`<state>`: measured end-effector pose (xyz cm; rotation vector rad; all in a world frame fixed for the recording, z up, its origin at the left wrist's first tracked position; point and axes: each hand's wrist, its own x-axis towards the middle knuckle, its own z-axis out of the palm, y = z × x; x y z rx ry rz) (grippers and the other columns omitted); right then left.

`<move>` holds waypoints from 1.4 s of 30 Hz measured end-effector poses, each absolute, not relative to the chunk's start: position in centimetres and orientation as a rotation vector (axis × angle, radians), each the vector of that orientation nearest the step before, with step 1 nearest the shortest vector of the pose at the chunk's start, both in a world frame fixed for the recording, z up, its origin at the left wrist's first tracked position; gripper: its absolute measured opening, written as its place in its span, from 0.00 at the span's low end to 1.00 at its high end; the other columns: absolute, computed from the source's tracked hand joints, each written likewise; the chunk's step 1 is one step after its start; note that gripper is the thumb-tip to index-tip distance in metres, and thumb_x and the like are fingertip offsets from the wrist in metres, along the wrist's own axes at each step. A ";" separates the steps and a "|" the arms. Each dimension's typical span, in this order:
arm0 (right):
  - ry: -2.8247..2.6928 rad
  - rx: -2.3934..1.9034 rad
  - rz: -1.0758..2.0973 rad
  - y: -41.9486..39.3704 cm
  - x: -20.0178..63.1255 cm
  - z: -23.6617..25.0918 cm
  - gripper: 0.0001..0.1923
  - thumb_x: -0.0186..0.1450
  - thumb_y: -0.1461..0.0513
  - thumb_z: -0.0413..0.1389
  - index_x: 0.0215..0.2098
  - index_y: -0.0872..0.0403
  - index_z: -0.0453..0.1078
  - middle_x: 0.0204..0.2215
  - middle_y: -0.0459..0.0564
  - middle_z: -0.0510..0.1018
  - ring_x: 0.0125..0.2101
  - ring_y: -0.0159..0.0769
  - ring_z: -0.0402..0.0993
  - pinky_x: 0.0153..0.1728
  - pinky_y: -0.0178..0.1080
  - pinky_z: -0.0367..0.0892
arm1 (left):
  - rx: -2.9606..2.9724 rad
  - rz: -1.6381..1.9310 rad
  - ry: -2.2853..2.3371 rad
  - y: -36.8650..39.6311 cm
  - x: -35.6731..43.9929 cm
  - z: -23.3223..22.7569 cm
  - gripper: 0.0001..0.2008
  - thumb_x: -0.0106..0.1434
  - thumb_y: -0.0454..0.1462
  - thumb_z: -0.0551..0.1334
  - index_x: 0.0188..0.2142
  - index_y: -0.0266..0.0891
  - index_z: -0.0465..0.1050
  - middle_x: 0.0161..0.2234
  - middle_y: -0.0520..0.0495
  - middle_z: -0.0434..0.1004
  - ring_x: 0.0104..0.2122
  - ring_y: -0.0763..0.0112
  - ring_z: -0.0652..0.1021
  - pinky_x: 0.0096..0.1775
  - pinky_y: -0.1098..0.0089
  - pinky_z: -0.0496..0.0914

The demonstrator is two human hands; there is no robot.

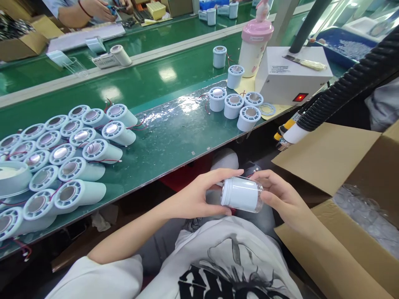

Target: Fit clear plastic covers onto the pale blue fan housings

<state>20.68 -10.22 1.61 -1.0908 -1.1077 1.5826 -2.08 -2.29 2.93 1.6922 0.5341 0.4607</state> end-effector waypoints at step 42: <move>-1.611 -1.036 1.142 -11.0 20.6 -0.1 0.30 0.65 0.68 0.61 0.61 0.39 0.63 0.60 0.48 0.69 0.57 0.41 0.69 0.53 0.41 0.72 | 1.435 0.367 0.559 -2.5 -2.3 3.0 0.38 0.53 0.39 0.73 0.62 0.47 0.63 0.54 0.42 0.73 0.46 0.61 0.78 0.45 0.64 0.76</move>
